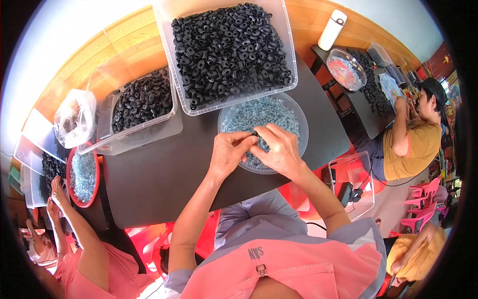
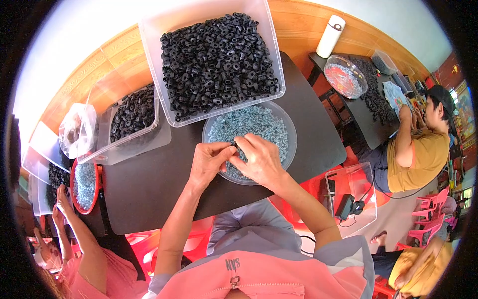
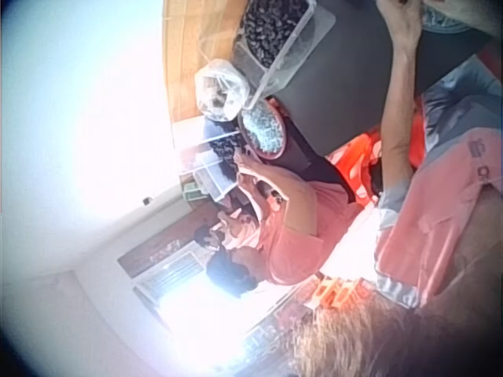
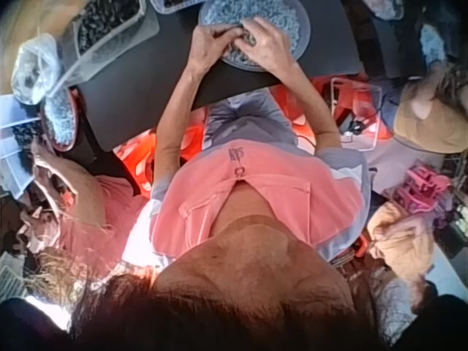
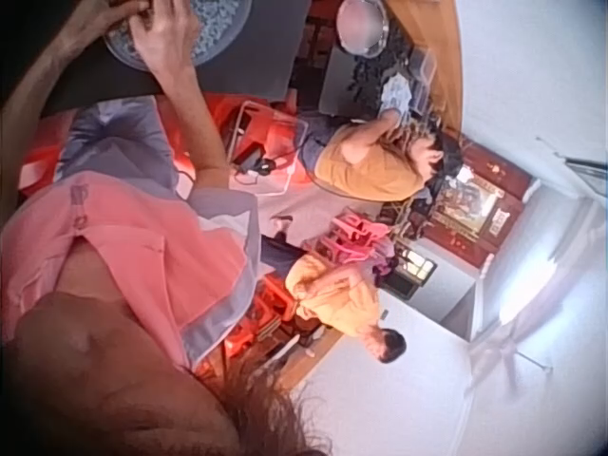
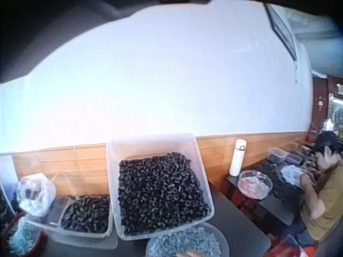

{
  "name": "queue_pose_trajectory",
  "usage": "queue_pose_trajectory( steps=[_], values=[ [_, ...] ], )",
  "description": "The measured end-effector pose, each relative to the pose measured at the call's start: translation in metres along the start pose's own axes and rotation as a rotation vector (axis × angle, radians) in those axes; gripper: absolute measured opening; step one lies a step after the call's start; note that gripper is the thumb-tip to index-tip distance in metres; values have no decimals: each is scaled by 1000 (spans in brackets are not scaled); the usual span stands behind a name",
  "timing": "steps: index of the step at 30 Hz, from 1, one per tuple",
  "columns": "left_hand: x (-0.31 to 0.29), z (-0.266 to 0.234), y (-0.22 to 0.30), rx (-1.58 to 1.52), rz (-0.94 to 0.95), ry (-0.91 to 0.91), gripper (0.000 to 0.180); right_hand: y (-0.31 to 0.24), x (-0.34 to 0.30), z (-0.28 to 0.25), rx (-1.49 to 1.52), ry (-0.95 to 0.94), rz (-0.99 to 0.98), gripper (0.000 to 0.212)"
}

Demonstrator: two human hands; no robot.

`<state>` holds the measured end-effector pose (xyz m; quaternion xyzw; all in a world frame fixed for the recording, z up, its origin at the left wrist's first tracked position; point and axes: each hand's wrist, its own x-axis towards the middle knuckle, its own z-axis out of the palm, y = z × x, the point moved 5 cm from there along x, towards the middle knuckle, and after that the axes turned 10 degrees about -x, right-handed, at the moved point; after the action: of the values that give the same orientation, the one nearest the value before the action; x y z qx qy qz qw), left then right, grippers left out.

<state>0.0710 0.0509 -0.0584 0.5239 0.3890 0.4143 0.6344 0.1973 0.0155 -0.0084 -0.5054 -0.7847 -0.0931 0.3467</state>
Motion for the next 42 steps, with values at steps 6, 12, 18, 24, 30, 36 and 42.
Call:
queue_pose_trajectory(
  steps=[6, 12, 18, 24, 30, 36, 42],
  values=[
    [-15, -28, 51, -42, 176, 298, 16, 20, -10, -4, 26, -23, 167, 28],
    [-27, -103, 133, 310, 513, 638, 19, 60, -18, -14, -5, -16, 286, 10],
    [-21, -145, 148, 807, 739, 869, 43, 93, 15, -12, -90, 57, 267, 17],
    [-22, -78, 101, 374, 636, 639, 33, 107, 41, 3, -157, -63, 206, 32],
    [-16, -36, 55, 179, 505, 406, 25, 109, 48, 1, -59, -5, 145, 25],
    [0, -11, 22, 11, 217, 186, 22, 83, 30, -8, 274, -79, 258, 21],
    [3, 3, 2, -161, 99, 23, 27, 41, 7, -7, 480, -184, 267, 22]
  ],
)
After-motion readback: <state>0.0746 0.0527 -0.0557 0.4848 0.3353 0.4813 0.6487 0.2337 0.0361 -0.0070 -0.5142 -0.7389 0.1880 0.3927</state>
